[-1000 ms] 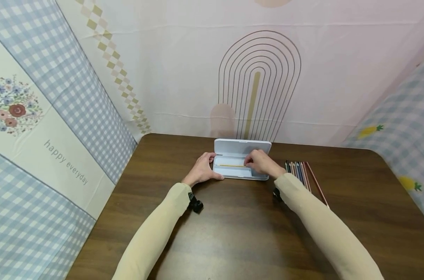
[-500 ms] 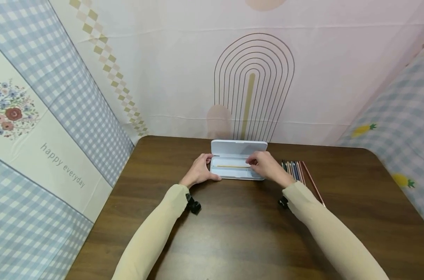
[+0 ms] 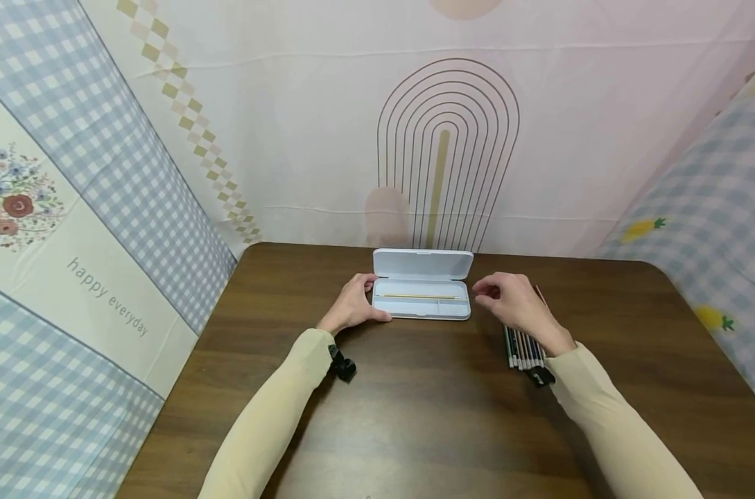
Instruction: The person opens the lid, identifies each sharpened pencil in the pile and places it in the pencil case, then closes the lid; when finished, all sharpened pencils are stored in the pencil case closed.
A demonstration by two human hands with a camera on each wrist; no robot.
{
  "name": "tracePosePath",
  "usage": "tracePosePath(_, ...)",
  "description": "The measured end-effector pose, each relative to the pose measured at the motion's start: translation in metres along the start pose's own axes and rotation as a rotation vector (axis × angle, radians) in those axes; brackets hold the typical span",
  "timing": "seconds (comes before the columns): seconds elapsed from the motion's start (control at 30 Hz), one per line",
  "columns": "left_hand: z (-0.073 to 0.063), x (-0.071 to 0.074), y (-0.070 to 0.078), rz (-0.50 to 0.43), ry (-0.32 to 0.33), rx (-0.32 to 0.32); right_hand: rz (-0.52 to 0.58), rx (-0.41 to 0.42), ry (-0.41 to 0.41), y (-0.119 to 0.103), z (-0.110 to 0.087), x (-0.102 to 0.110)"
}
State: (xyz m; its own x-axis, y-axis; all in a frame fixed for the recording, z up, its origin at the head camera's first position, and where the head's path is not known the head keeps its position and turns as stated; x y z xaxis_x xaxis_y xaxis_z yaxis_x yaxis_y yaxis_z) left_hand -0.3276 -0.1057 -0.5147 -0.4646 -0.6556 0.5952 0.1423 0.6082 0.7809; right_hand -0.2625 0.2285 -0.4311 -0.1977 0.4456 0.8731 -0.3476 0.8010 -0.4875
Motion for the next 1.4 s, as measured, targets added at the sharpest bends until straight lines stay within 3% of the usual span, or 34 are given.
tracePosePath(0.3, 0.000, 0.000, 0.000, -0.004, -0.005, -0.001, 0.006, -0.147, -0.013, 0.018, -0.037, 0.007)
tracePosePath(0.73, 0.001, 0.000, -0.001, -0.004, -0.001, -0.009, 0.073, -0.382, -0.025, 0.054, -0.067, -0.002)
tracePosePath(1.4, 0.003, 0.000, -0.003, 0.006, 0.007, -0.015, 0.069, -0.476, -0.050, 0.076, -0.072, -0.009)
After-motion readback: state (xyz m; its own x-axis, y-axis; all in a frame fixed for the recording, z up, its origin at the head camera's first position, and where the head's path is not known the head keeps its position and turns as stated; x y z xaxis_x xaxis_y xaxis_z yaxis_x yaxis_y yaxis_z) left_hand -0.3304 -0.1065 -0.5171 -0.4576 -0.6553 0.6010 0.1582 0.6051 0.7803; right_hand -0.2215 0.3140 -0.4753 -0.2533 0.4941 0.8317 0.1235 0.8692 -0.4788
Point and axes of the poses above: each hand's wrist, its own z-axis towards the middle knuckle, its own x-axis out of the back of the hand, y = z × x, the point moved 1 cm from there along z, towards the middle knuckle, and after that the axes turned 13 degrees about -y, right-handed, at the moved point
